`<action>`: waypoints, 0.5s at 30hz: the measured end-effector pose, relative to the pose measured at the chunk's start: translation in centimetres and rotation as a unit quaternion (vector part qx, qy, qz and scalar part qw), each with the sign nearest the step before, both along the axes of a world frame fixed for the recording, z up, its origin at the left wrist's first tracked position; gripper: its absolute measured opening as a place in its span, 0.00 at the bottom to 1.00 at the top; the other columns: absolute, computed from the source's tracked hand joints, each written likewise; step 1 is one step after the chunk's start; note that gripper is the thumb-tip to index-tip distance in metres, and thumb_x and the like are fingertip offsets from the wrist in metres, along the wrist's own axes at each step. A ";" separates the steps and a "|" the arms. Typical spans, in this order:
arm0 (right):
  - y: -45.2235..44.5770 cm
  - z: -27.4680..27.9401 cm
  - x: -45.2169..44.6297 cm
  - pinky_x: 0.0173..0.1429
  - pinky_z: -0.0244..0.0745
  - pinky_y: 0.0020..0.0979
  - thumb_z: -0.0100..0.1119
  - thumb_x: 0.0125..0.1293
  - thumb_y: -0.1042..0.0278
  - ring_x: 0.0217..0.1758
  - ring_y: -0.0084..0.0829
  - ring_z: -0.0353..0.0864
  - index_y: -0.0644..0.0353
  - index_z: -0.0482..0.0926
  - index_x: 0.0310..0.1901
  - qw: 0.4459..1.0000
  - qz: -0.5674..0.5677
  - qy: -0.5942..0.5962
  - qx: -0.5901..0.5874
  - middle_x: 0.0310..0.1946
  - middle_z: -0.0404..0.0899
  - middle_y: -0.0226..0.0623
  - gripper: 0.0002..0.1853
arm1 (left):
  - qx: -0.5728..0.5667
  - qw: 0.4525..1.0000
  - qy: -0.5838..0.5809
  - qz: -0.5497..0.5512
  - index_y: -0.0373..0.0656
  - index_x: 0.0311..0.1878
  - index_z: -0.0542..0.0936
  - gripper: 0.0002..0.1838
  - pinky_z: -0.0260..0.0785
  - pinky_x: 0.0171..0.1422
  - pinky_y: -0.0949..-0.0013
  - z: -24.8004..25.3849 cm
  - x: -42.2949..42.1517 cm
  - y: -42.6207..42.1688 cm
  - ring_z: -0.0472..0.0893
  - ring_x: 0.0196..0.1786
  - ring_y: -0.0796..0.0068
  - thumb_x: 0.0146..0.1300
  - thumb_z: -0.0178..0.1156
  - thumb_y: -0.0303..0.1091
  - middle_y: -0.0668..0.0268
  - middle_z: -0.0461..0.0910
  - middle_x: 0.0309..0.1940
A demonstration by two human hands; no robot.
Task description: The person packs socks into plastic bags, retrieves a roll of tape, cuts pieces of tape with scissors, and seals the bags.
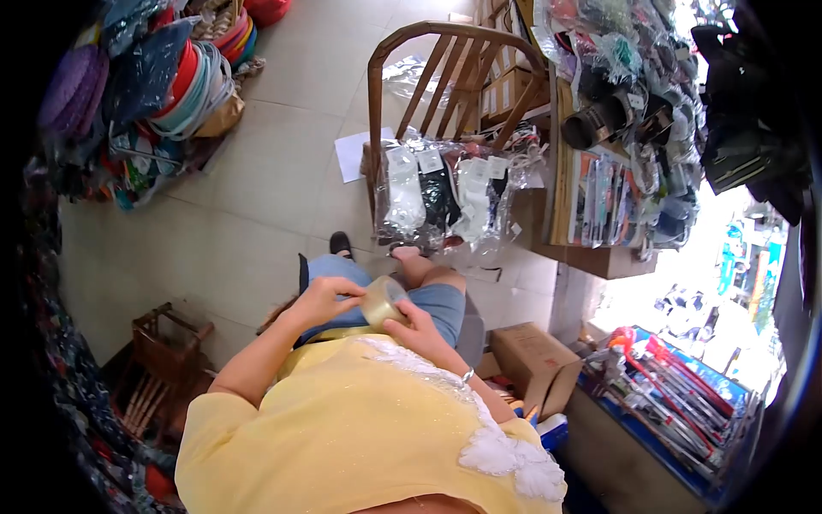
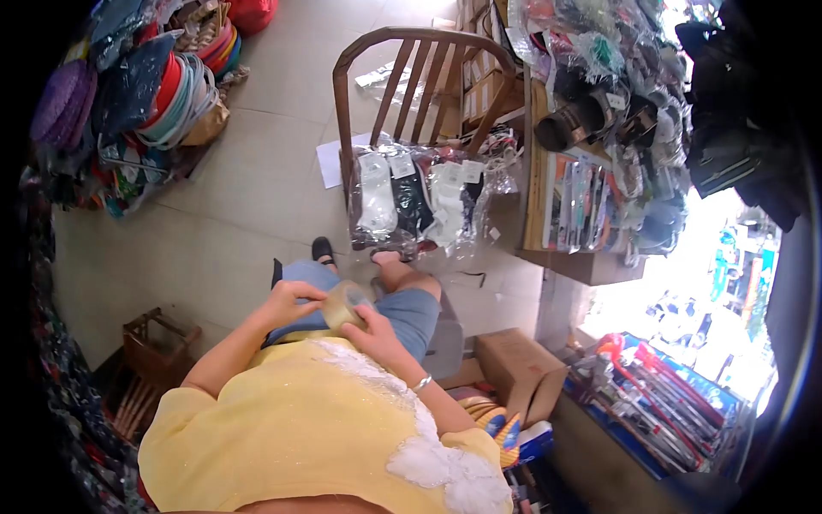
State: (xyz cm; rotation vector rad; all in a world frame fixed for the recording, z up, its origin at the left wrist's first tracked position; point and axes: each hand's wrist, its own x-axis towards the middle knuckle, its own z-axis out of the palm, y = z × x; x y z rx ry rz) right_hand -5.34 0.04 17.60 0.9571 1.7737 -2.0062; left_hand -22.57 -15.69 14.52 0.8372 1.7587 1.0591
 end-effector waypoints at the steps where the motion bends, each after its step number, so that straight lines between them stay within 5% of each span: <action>1: 0.7 0.6 -0.3 0.47 0.70 0.28 0.60 0.59 0.62 0.42 0.26 0.75 0.67 0.73 0.49 0.999 0.044 -0.013 0.006 0.39 0.77 0.40 0.21 | 0.011 1.000 -0.003 0.010 0.38 0.40 0.83 0.11 0.74 0.47 0.69 -0.3 0.6 -0.2 0.83 0.40 0.63 0.51 0.65 0.27 0.58 0.83 0.38; 4: 3.0 0.1 -0.4 0.50 0.70 0.29 0.60 0.59 0.61 0.45 0.25 0.74 0.67 0.73 0.50 0.991 0.123 -0.051 0.010 0.39 0.77 0.39 0.22 | 0.028 0.997 0.029 0.065 0.39 0.41 0.83 0.11 0.74 0.42 0.70 -0.1 3.0 0.6 0.83 0.38 0.68 0.52 0.65 0.25 0.61 0.83 0.35; 10: 10.1 -5.0 3.2 0.47 0.71 0.29 0.60 0.58 0.59 0.41 0.27 0.75 0.66 0.73 0.48 0.986 0.166 -0.005 0.034 0.37 0.78 0.40 0.21 | -0.025 0.976 0.137 0.169 0.40 0.36 0.82 0.07 0.73 0.40 0.66 -2.2 9.0 6.9 0.82 0.35 0.60 0.53 0.63 0.25 0.60 0.82 0.32; 15: 15.9 -9.1 5.6 0.47 0.70 0.34 0.60 0.57 0.57 0.41 0.35 0.76 0.62 0.74 0.47 0.976 0.210 -0.042 0.028 0.36 0.78 0.45 0.21 | -0.076 0.971 0.169 0.150 0.38 0.34 0.81 0.06 0.72 0.39 0.64 -4.8 12.6 12.9 0.81 0.35 0.58 0.50 0.63 0.24 0.58 0.81 0.30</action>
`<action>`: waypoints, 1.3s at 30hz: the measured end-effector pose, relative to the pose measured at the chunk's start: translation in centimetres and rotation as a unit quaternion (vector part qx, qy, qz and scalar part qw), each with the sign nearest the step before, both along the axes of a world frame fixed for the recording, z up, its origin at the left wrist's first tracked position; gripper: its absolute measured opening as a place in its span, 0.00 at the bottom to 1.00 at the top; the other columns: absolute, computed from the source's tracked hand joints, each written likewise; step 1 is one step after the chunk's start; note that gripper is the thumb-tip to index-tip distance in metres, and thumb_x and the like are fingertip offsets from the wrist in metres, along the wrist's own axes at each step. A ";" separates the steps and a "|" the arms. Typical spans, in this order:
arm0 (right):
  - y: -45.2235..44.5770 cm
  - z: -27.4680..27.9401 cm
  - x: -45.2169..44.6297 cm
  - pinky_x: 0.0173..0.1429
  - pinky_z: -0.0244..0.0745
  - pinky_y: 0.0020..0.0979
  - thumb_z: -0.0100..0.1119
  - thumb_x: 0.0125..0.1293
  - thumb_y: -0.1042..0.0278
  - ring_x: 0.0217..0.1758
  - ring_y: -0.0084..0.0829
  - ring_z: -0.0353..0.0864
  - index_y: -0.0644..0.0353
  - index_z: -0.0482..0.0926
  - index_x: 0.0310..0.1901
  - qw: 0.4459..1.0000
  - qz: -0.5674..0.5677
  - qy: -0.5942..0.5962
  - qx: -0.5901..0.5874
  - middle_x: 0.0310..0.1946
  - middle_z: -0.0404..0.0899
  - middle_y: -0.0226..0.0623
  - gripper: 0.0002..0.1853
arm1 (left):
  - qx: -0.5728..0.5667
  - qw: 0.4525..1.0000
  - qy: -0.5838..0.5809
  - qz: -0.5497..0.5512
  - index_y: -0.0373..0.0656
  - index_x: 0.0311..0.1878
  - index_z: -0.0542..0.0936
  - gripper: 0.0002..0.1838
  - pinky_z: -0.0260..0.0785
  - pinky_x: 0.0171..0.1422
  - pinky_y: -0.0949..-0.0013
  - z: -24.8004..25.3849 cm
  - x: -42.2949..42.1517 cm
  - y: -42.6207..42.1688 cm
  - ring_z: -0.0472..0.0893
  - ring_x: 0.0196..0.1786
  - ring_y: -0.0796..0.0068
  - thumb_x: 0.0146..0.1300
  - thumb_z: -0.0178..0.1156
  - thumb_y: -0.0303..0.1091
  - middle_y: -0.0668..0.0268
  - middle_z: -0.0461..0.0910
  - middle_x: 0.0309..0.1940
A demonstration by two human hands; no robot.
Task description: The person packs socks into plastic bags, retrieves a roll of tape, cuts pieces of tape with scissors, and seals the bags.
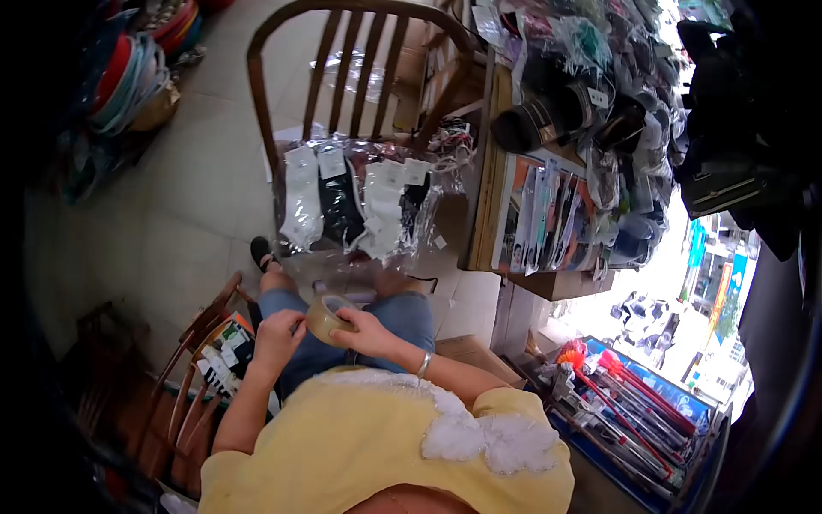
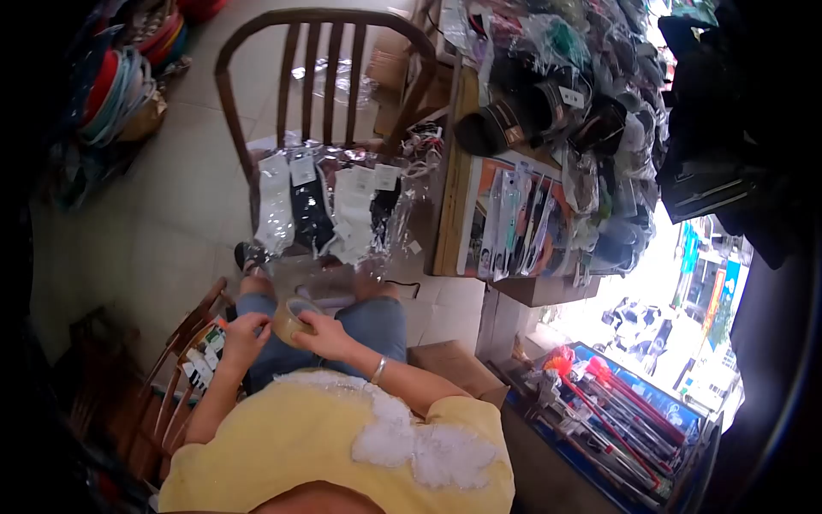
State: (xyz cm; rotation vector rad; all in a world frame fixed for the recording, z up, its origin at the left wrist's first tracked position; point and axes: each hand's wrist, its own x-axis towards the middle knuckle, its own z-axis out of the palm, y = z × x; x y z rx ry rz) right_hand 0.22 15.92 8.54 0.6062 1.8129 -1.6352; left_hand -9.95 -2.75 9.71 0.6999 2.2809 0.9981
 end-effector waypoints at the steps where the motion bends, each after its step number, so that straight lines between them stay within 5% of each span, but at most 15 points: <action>1: 1.2 -1.2 0.2 0.49 0.70 0.37 0.59 0.56 0.54 0.44 0.41 0.77 0.60 0.75 0.47 1.000 0.021 -0.005 0.009 0.39 0.78 0.47 0.22 | -0.006 1.000 -0.005 -0.002 0.38 0.33 0.80 0.06 0.72 0.39 0.63 -1.4 0.4 0.8 0.80 0.34 0.57 0.50 0.63 0.25 0.58 0.80 0.29; 2: 1.8 -2.3 0.9 0.51 0.70 0.40 0.59 0.55 0.51 0.47 0.47 0.78 0.58 0.75 0.48 0.999 0.044 -0.015 0.016 0.42 0.78 0.50 0.23 | -0.009 1.000 -0.015 -0.002 0.38 0.33 0.79 0.06 0.72 0.38 0.62 -2.6 1.1 1.2 0.80 0.34 0.57 0.50 0.63 0.25 0.58 0.80 0.29; 9: 1.3 -13.2 3.2 0.50 0.71 0.38 0.60 0.54 0.52 0.46 0.45 0.79 0.61 0.75 0.47 0.997 0.064 0.018 -0.043 0.40 0.79 0.50 0.24 | -0.049 0.998 -0.007 -0.033 0.40 0.30 0.75 0.06 0.70 0.37 0.59 -13.5 4.8 0.1 0.77 0.33 0.56 0.50 0.60 0.29 0.59 0.75 0.26; 15: -1.6 -20.0 7.1 0.47 0.71 0.30 0.61 0.58 0.63 0.40 0.29 0.76 0.66 0.74 0.48 0.992 0.028 0.043 -0.117 0.37 0.78 0.44 0.19 | -0.005 0.998 0.056 0.016 0.41 0.32 0.73 0.06 0.69 0.35 0.59 -18.7 9.1 -3.2 0.76 0.33 0.55 0.50 0.59 0.27 0.59 0.73 0.28; 19: -2.7 -18.1 11.8 0.45 0.70 0.26 0.61 0.58 0.68 0.38 0.22 0.73 0.66 0.74 0.47 0.988 0.054 0.109 -0.097 0.35 0.77 0.37 0.17 | 0.022 0.994 0.099 0.049 0.41 0.32 0.73 0.06 0.69 0.36 0.61 -17.9 14.1 -4.8 0.75 0.33 0.55 0.51 0.58 0.28 0.59 0.73 0.29; 21: -3.1 -16.5 13.7 0.45 0.66 0.20 0.58 0.62 0.72 0.40 0.16 0.68 0.67 0.73 0.47 0.987 0.020 0.065 -0.148 0.36 0.73 0.27 0.13 | 0.068 0.995 0.026 0.074 0.40 0.32 0.73 0.05 0.70 0.38 0.61 -16.8 16.0 -5.5 0.76 0.35 0.56 0.52 0.57 0.28 0.59 0.74 0.30; 27: -3.9 -14.9 16.6 0.44 0.68 0.21 0.58 0.62 0.70 0.39 0.17 0.71 0.66 0.74 0.47 0.979 -0.030 0.077 -0.188 0.37 0.75 0.28 0.14 | 0.148 0.976 -0.039 0.153 0.38 0.37 0.77 0.09 0.70 0.42 0.64 -14.8 19.8 -6.4 0.77 0.38 0.59 0.56 0.61 0.33 0.60 0.77 0.33; 30: -3.9 -14.5 17.3 0.42 0.68 0.20 0.58 0.62 0.71 0.39 0.16 0.71 0.67 0.73 0.47 0.976 -0.035 0.085 -0.198 0.37 0.75 0.28 0.13 | 0.166 0.973 0.079 0.140 0.39 0.36 0.79 0.07 0.71 0.43 0.67 -15.0 21.1 -6.4 0.78 0.38 0.61 0.54 0.64 0.29 0.61 0.78 0.35; 33: -4.1 -14.2 17.7 0.44 0.68 0.20 0.58 0.62 0.72 0.39 0.16 0.71 0.66 0.73 0.46 0.978 -0.027 0.105 -0.181 0.37 0.75 0.28 0.12 | 0.177 0.962 -0.019 0.209 0.38 0.33 0.79 0.06 0.70 0.45 0.66 -15.2 21.6 -6.1 0.78 0.41 0.60 0.53 0.64 0.28 0.60 0.79 0.36; 36: -4.6 -14.8 17.8 0.45 0.67 0.20 0.57 0.61 0.74 0.40 0.16 0.71 0.65 0.73 0.46 0.975 -0.036 0.102 -0.193 0.37 0.75 0.27 0.11 | 0.145 0.965 0.152 0.158 0.39 0.33 0.78 0.05 0.70 0.46 0.63 -14.9 21.8 -6.1 0.78 0.41 0.58 0.53 0.63 0.27 0.59 0.79 0.34; 39: -5.1 -15.4 17.3 0.44 0.67 0.19 0.57 0.61 0.73 0.39 0.16 0.70 0.65 0.73 0.45 0.975 -0.030 0.099 -0.196 0.37 0.75 0.27 0.11 | 0.136 0.958 0.194 0.162 0.39 0.34 0.76 0.06 0.70 0.44 0.61 -15.8 21.7 -6.2 0.77 0.40 0.56 0.53 0.62 0.26 0.58 0.78 0.34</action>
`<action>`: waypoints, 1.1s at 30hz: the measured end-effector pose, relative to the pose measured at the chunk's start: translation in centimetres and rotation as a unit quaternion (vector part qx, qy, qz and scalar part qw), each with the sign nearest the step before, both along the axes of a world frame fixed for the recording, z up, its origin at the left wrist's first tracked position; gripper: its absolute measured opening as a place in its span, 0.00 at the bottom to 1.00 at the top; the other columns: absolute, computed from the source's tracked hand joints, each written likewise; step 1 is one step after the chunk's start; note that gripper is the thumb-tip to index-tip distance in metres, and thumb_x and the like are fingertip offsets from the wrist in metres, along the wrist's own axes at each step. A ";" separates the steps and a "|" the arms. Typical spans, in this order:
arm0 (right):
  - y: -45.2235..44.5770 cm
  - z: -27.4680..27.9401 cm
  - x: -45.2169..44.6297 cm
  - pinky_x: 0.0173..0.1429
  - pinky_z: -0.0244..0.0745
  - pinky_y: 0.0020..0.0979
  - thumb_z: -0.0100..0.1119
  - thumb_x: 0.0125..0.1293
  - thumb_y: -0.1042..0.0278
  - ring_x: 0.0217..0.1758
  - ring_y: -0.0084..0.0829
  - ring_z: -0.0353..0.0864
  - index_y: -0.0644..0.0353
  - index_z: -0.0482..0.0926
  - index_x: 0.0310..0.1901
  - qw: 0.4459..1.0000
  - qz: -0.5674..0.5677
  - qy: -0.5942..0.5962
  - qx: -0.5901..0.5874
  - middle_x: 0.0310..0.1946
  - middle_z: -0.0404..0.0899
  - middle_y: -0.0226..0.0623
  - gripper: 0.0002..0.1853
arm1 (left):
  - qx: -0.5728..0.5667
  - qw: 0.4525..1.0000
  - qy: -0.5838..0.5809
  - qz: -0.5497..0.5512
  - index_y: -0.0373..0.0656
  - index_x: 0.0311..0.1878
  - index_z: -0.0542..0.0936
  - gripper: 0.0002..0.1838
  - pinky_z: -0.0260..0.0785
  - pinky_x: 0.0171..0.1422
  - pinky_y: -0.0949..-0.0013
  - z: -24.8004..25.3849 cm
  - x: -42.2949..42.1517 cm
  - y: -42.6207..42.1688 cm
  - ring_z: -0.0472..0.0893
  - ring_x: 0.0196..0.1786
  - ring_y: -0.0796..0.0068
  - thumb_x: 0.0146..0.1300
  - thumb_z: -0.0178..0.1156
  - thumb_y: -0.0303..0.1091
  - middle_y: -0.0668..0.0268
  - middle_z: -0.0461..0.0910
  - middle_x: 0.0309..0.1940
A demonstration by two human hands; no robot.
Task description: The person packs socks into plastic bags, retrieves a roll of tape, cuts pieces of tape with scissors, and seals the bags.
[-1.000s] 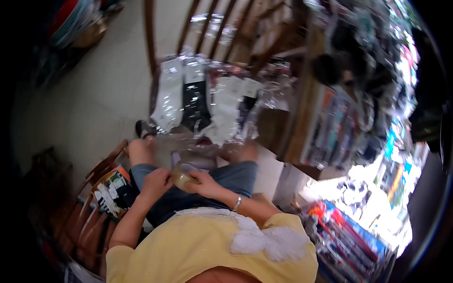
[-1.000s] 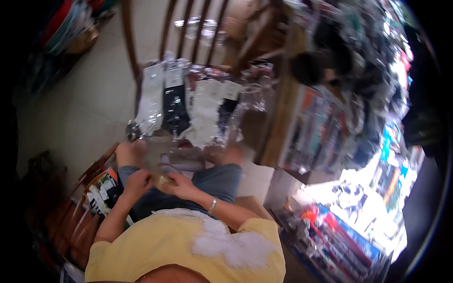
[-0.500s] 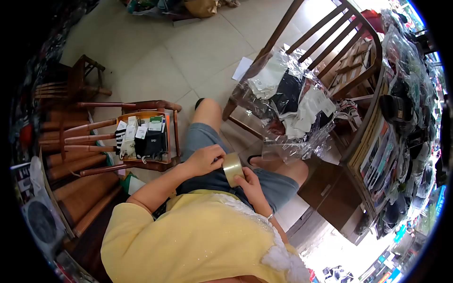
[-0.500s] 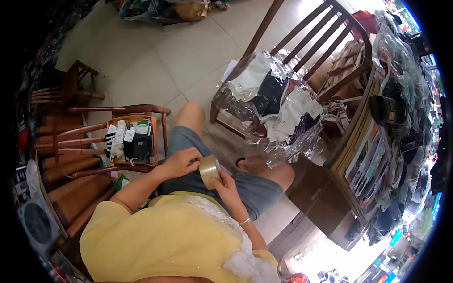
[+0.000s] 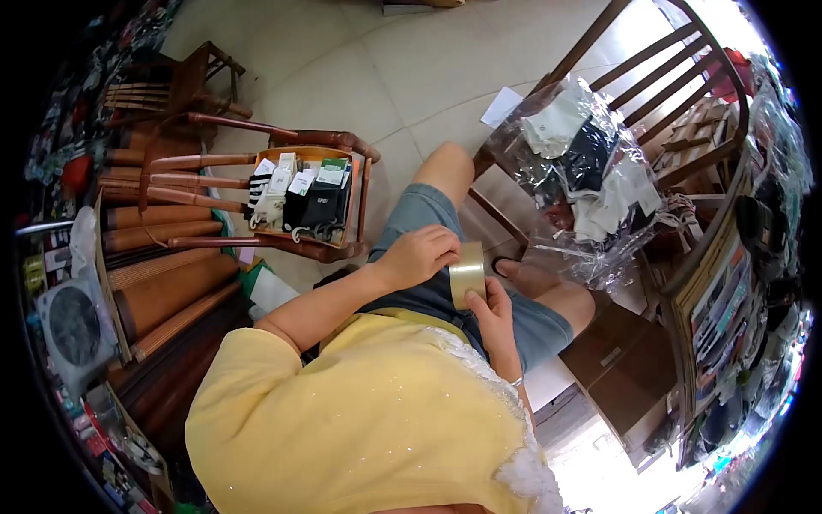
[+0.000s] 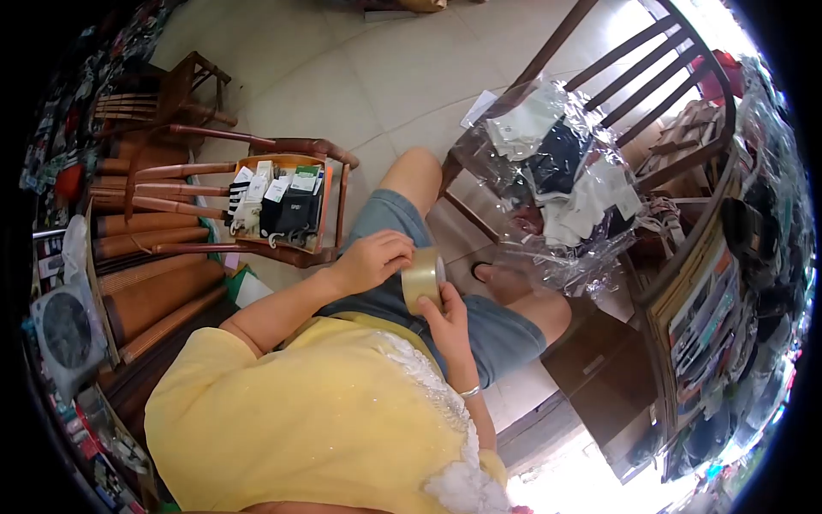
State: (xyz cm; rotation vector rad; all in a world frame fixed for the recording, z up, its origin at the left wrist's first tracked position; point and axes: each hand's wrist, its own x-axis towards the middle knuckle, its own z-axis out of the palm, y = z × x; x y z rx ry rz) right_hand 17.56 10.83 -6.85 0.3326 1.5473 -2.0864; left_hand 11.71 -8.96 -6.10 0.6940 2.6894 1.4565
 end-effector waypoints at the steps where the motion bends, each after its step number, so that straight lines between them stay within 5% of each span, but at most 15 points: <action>1: -0.1 -0.2 -0.3 0.44 0.66 0.19 0.57 0.61 0.73 0.38 0.15 0.70 0.65 0.73 0.45 1.000 0.009 0.006 0.003 0.36 0.75 0.27 0.11 | -0.003 1.000 -0.005 0.003 0.39 0.34 0.76 0.06 0.70 0.44 0.61 -0.4 -0.2 -0.2 0.77 0.40 0.56 0.53 0.62 0.26 0.58 0.78 0.34; 13: 1.8 -0.8 -0.9 0.48 0.65 0.19 0.58 0.61 0.73 0.41 0.17 0.70 0.63 0.72 0.45 0.993 0.085 0.064 0.041 0.38 0.74 0.26 0.12 | 0.028 0.997 -0.028 0.067 0.39 0.35 0.73 0.04 0.69 0.35 0.63 -1.2 -1.9 0.9 0.77 0.30 0.54 0.61 0.56 0.28 0.57 0.76 0.27; 16: 2.1 -0.8 -0.6 0.47 0.65 0.22 0.60 0.57 0.73 0.40 0.21 0.70 0.65 0.73 0.42 0.989 0.096 0.093 0.062 0.36 0.73 0.29 0.11 | 0.072 0.988 -0.109 0.084 0.38 0.35 0.72 0.05 0.69 0.33 0.67 -1.1 -2.0 0.9 0.77 0.26 0.64 0.65 0.54 0.29 0.60 0.75 0.24; 21: 1.5 -0.2 -0.7 0.50 0.64 0.31 0.63 0.50 0.70 0.40 0.38 0.71 0.63 0.75 0.38 0.972 0.131 0.176 0.084 0.36 0.74 0.40 0.13 | 0.303 0.881 -0.316 0.180 0.41 0.38 0.70 0.06 0.71 0.34 0.75 -2.3 -2.6 0.1 0.76 0.29 0.81 0.71 0.47 0.31 0.69 0.74 0.25; 24: 1.0 0.4 -1.1 0.56 0.62 0.36 0.64 0.50 0.71 0.48 0.40 0.72 0.62 0.75 0.39 0.955 0.121 0.231 0.139 0.40 0.75 0.40 0.14 | 0.344 0.859 -0.344 0.157 0.41 0.38 0.70 0.06 0.72 0.37 0.76 -2.3 -3.0 -0.5 0.76 0.31 0.80 0.71 0.46 0.31 0.69 0.75 0.27; 30: 1.7 -2.1 -1.4 0.63 0.56 0.47 0.66 0.47 0.71 0.66 0.47 0.63 0.59 0.74 0.43 0.839 0.098 0.394 0.361 0.52 0.73 0.42 0.19 | 0.230 0.927 -0.276 0.105 0.40 0.37 0.73 0.06 0.68 0.42 0.77 0.5 -3.2 0.1 0.74 0.35 0.83 0.69 0.49 0.30 0.69 0.78 0.31; 33: 2.3 -2.6 -1.4 0.64 0.55 0.46 0.68 0.46 0.67 0.66 0.46 0.63 0.57 0.74 0.43 0.832 0.055 0.382 0.398 0.53 0.72 0.42 0.20 | 0.187 0.959 -0.208 0.055 0.37 0.38 0.75 0.06 0.68 0.41 0.76 1.5 -2.9 1.4 0.75 0.34 0.82 0.68 0.49 0.26 0.67 0.80 0.31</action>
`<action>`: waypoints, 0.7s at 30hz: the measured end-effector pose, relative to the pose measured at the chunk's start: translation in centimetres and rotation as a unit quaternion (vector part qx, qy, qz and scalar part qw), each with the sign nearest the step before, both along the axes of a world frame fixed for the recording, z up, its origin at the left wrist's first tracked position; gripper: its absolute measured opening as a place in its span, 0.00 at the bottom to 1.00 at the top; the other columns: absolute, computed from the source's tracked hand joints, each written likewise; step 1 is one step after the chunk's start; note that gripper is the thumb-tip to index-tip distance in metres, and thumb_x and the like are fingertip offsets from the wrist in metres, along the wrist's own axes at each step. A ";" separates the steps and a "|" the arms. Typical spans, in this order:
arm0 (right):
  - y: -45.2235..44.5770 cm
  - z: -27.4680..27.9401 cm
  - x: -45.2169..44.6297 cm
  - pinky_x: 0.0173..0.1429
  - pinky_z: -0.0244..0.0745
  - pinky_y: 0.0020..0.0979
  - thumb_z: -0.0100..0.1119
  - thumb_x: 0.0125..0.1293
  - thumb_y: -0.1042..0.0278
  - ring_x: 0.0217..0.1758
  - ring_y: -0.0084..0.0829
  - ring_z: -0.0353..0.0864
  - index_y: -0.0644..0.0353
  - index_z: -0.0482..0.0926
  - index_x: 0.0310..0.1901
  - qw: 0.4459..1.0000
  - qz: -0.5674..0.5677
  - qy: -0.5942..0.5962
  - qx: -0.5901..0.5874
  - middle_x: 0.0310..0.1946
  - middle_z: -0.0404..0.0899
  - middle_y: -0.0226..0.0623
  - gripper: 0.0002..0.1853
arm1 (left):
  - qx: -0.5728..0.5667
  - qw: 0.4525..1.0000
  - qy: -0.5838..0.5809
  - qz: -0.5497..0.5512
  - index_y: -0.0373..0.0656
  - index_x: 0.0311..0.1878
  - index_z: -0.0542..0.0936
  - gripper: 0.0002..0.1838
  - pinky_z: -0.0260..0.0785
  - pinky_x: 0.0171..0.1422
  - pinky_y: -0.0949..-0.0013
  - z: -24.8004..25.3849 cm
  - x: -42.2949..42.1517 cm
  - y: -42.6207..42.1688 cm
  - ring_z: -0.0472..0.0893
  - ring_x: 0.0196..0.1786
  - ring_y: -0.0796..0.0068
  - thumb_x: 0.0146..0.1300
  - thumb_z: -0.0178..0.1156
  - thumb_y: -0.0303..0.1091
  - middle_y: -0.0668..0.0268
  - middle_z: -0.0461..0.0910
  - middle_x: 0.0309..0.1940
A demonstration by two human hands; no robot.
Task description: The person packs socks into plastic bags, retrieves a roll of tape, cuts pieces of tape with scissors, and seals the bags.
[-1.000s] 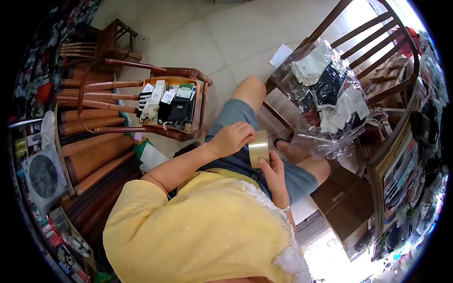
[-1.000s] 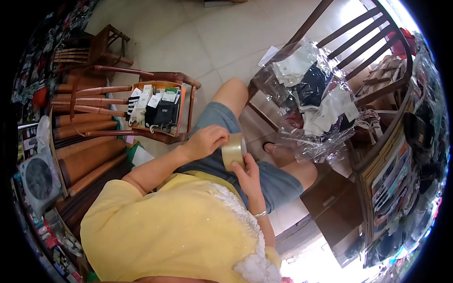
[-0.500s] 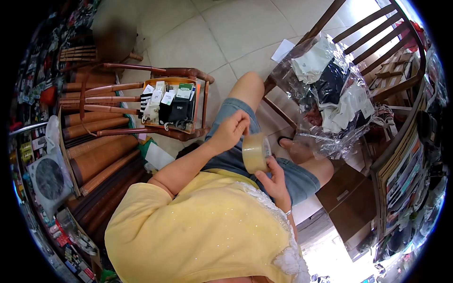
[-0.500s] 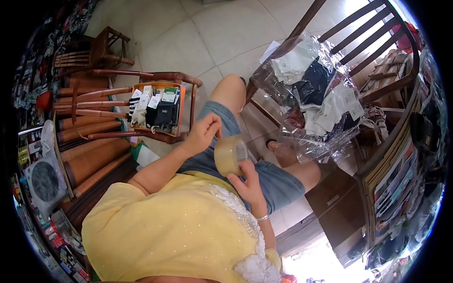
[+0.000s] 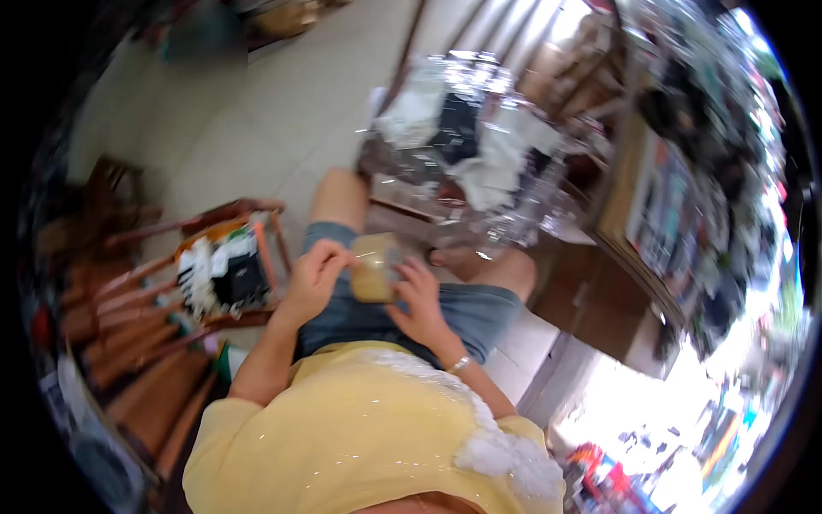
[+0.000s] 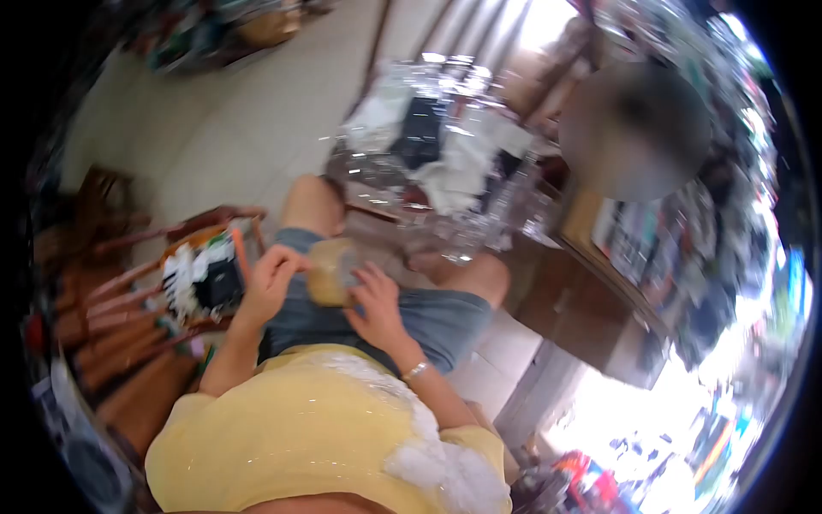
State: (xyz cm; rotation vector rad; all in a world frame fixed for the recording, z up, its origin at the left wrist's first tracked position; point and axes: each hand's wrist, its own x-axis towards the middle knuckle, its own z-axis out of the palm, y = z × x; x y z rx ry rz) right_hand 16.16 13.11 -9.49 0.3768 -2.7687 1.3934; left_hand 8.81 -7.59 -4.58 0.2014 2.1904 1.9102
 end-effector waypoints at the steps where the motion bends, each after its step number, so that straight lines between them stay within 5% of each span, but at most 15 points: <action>1: 0.1 -0.2 0.0 0.64 0.55 0.46 0.68 0.47 0.66 0.66 0.46 0.62 0.57 0.74 0.44 1.000 -0.012 -0.005 -0.008 0.53 0.72 0.42 0.21 | -0.054 0.998 0.009 -0.028 0.37 0.37 0.75 0.05 0.68 0.41 0.76 1.0 -0.2 0.1 0.75 0.34 0.82 0.67 0.50 0.26 0.65 0.80 0.30; 7: -2.0 1.1 -1.4 0.60 0.61 0.37 0.69 0.50 0.59 0.55 0.41 0.72 0.60 0.76 0.50 0.975 -0.077 -0.100 -0.185 0.46 0.76 0.40 0.26 | -0.162 0.980 0.078 -0.085 0.36 0.37 0.72 0.04 0.69 0.39 0.72 3.3 0.4 1.1 0.77 0.32 0.71 0.66 0.50 0.26 0.58 0.79 0.30; 9: -2.4 1.4 -2.1 0.55 0.66 0.30 0.67 0.53 0.63 0.46 0.36 0.74 0.63 0.76 0.48 0.912 -0.054 -0.263 -0.311 0.42 0.76 0.40 0.22 | -0.182 0.975 0.096 -0.084 0.36 0.36 0.72 0.04 0.69 0.39 0.72 3.4 0.3 1.1 0.78 0.33 0.71 0.67 0.49 0.26 0.58 0.80 0.31; 10: -2.6 1.1 -2.0 0.48 0.68 0.27 0.65 0.56 0.66 0.39 0.33 0.73 0.65 0.75 0.44 0.934 -0.017 -0.221 -0.279 0.36 0.75 0.39 0.16 | -0.154 0.983 0.070 -0.066 0.36 0.37 0.72 0.04 0.69 0.40 0.73 3.8 -0.1 1.0 0.78 0.33 0.73 0.67 0.49 0.26 0.59 0.80 0.31; 14: -2.0 3.0 -1.8 0.47 0.69 0.29 0.62 0.59 0.67 0.38 0.33 0.74 0.67 0.74 0.39 0.953 0.032 -0.185 -0.240 0.34 0.72 0.40 0.13 | -0.054 0.998 0.024 0.003 0.36 0.36 0.71 0.05 0.68 0.41 0.75 3.0 -0.4 0.2 0.77 0.34 0.77 0.68 0.48 0.26 0.63 0.79 0.30; 21: -1.4 2.0 -1.3 0.44 0.70 0.33 0.63 0.58 0.66 0.38 0.40 0.75 0.64 0.76 0.42 0.950 0.002 -0.171 -0.262 0.34 0.74 0.42 0.14 | -0.039 0.999 -0.006 -0.016 0.36 0.37 0.72 0.05 0.68 0.44 0.76 2.9 -0.4 0.6 0.76 0.35 0.79 0.68 0.48 0.25 0.65 0.78 0.30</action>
